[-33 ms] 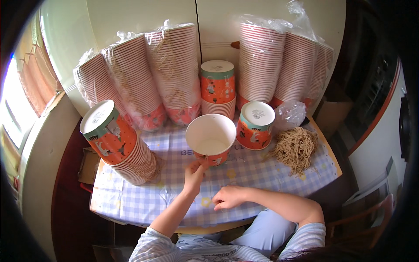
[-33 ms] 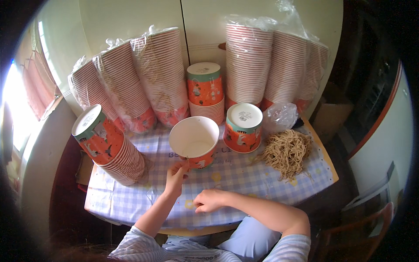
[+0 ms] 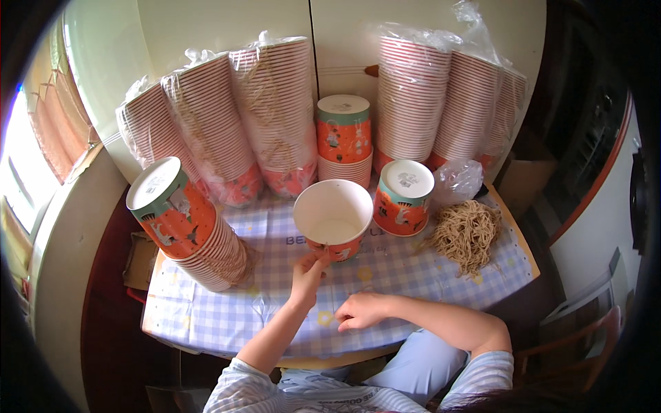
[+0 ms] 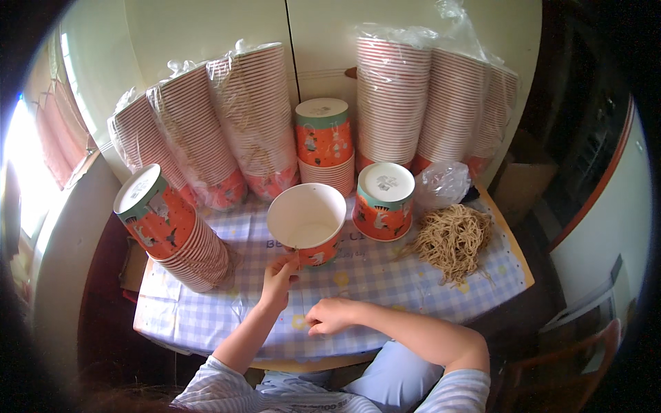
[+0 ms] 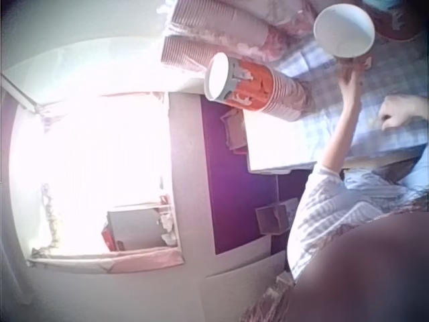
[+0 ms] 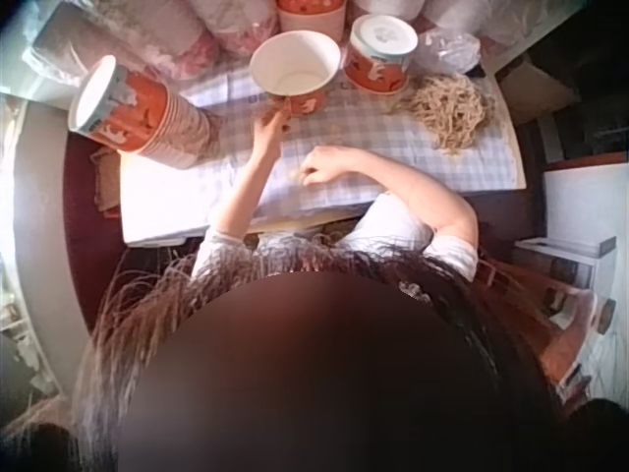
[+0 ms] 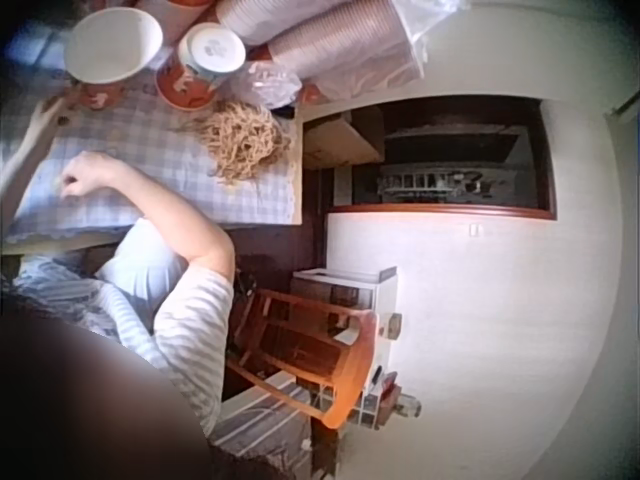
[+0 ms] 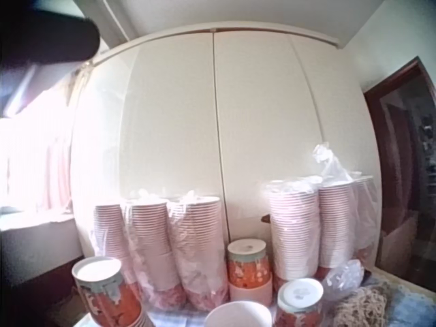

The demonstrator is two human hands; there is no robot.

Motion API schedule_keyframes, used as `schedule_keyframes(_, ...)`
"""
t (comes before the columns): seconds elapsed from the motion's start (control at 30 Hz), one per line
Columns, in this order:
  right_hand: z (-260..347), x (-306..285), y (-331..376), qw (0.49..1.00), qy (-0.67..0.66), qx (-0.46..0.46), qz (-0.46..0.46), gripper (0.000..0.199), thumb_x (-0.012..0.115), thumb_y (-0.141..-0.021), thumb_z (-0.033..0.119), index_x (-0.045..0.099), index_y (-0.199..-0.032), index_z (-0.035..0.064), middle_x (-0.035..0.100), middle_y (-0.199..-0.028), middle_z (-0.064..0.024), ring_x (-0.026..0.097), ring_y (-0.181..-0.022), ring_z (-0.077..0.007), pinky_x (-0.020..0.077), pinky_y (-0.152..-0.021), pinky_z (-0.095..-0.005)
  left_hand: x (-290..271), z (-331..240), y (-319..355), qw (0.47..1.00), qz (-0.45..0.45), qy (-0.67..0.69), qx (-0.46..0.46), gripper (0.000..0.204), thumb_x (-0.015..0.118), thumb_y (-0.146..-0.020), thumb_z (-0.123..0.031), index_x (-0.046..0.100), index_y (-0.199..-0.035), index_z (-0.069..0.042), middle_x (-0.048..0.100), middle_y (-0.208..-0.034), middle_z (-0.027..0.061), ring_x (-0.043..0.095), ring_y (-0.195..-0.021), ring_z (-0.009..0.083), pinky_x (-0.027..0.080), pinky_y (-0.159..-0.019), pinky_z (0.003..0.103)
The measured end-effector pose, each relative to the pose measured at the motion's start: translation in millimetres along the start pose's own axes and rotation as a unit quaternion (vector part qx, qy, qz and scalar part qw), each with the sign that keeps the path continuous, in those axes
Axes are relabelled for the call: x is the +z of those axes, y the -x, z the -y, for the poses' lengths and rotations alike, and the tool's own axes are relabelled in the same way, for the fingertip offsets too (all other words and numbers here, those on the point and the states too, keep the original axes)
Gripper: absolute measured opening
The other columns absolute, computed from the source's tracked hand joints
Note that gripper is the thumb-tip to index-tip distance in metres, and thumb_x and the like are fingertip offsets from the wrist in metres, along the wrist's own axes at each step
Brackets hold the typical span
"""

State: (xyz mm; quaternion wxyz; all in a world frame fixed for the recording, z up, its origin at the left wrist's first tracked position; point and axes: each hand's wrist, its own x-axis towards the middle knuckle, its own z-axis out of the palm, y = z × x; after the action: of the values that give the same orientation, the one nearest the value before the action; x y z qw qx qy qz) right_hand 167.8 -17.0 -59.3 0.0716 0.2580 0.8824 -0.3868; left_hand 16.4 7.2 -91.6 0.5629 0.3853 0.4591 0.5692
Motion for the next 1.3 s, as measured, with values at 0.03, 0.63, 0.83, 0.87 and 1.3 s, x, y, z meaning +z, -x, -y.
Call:
schedule_keyframes(0.03,-0.2,0.5,-1.5,1.000,0.000,-0.002,0.001,0.024,0.057,-0.077,0.030,0.058,-0.076,0.0061,0.061,-0.074,-0.0112,0.058,-0.072,-0.0294,0.0441,-0.063,-0.0400,0.1,-0.6,-0.3,1.000,-0.002,-0.001,0.000,0.013,0.057,-0.082,-0.020,0.058,-0.080,-0.007,0.056,-0.073,-0.0028,0.048,-0.068,0.0039,0.034,-0.055,0.020)
schedule_keyframes(0.63,-3.0,1.8,-1.5,1.000,0.025,-0.018,0.005,0.025,0.055,-0.079,0.031,0.055,-0.072,0.0072,0.058,-0.067,-0.0108,0.056,-0.065,-0.0276,0.0418,-0.058,-0.0391,6.4,-2.8,-8.9,0.958,0.055,0.249,-0.128,0.010,0.055,-0.084,-0.019,0.056,-0.087,-0.010,0.061,-0.076,-0.0001,0.054,-0.065,0.0071,0.038,-0.051,0.020)
schedule_keyframes(0.83,4.3,-5.5,6.4,0.986,-0.141,-0.051,0.074,0.024,0.057,-0.081,0.028,0.056,-0.077,0.0044,0.055,-0.064,-0.0029,0.050,-0.061,-0.0123,0.0401,-0.058,-0.0286,-4.2,-7.1,-3.6,1.000,-0.014,0.013,-0.022,0.013,0.054,-0.084,-0.019,0.057,-0.081,-0.007,0.054,-0.068,-0.0008,0.048,-0.061,0.0053,0.035,-0.052,0.020)
schedule_keyframes(0.87,8.4,-6.6,5.8,0.971,-0.200,-0.071,0.108,0.022,0.057,-0.082,0.026,0.056,-0.079,0.0037,0.054,-0.067,-0.0008,0.048,-0.063,-0.0097,0.0395,-0.059,-0.0268,-20.8,-1.4,-8.0,0.998,-0.016,-0.026,0.062,0.013,0.054,-0.084,-0.018,0.057,-0.080,-0.005,0.053,-0.066,-0.0010,0.047,-0.061,0.0049,0.036,-0.053,0.020)
schedule_keyframes(1.3,33.7,-20.4,26.7,0.872,-0.347,-0.209,0.274,0.022,0.053,-0.085,0.017,0.057,-0.100,0.0017,0.054,-0.096,-0.0051,0.050,-0.087,-0.0135,0.0394,-0.076,-0.0263,-40.1,-76.8,-34.3,0.655,0.104,-0.590,0.461,0.017,0.060,-0.067,-0.005,0.060,-0.084,-0.008,0.059,-0.093,0.0060,0.051,-0.087,0.0291,0.043,-0.077,0.038)
